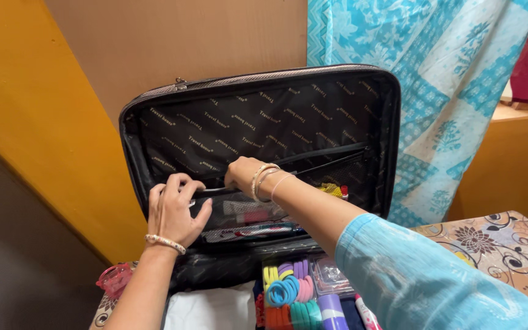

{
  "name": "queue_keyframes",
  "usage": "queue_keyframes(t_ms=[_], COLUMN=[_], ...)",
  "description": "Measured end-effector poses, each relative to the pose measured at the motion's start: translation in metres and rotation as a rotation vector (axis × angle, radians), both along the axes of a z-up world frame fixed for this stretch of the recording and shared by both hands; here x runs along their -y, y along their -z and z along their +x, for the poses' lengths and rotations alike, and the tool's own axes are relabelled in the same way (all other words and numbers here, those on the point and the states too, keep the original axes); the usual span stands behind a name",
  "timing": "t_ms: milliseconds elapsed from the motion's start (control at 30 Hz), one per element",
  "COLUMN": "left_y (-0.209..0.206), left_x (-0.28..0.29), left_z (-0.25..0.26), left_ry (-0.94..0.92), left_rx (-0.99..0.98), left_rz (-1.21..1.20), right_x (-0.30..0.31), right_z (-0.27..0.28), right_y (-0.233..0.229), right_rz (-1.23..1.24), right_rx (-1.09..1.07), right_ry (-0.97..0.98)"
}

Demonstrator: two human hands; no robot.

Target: The person packs toiletries and personal items into a small suitcase. They place tubes of cream, a plastic bag, and hair accessories into the mesh compartments, then close and zip the suitcase.

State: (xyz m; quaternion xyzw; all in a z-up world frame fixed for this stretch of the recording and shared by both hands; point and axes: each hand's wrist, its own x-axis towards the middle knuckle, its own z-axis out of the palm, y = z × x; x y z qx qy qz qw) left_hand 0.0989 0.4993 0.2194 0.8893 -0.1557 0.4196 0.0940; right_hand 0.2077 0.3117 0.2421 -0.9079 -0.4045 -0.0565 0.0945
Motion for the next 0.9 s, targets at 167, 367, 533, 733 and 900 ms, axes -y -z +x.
queue_keyframes(t_ms=[167, 367, 533, 733, 900], left_y=[-0.006, -0.003, 0.003, 0.004, 0.005], left_x=[-0.013, -0.025, -0.027, -0.025, -0.017], left_z=[0.015, 0.029, 0.036, 0.04, 0.043], left_ry=[-0.017, -0.112, -0.136, -0.198, -0.273], left_rx=[-0.155, -0.269, -0.239, -0.249, -0.274], left_rz=[0.062, 0.192, 0.199, 0.27, 0.376], right_x=[0.0, 0.001, 0.016, 0.048, 0.049], right_z=[0.008, 0.015, 0.036, 0.023, 0.008], right_y=[0.012, 0.012, 0.001, 0.002, -0.004], right_rz=[0.225, -0.007, -0.488, -0.232, -0.368], right_rx=[-0.052, -0.175, -0.159, -0.287, -0.323], right_ry=[-0.079, 0.094, 0.235, 0.276, 0.282])
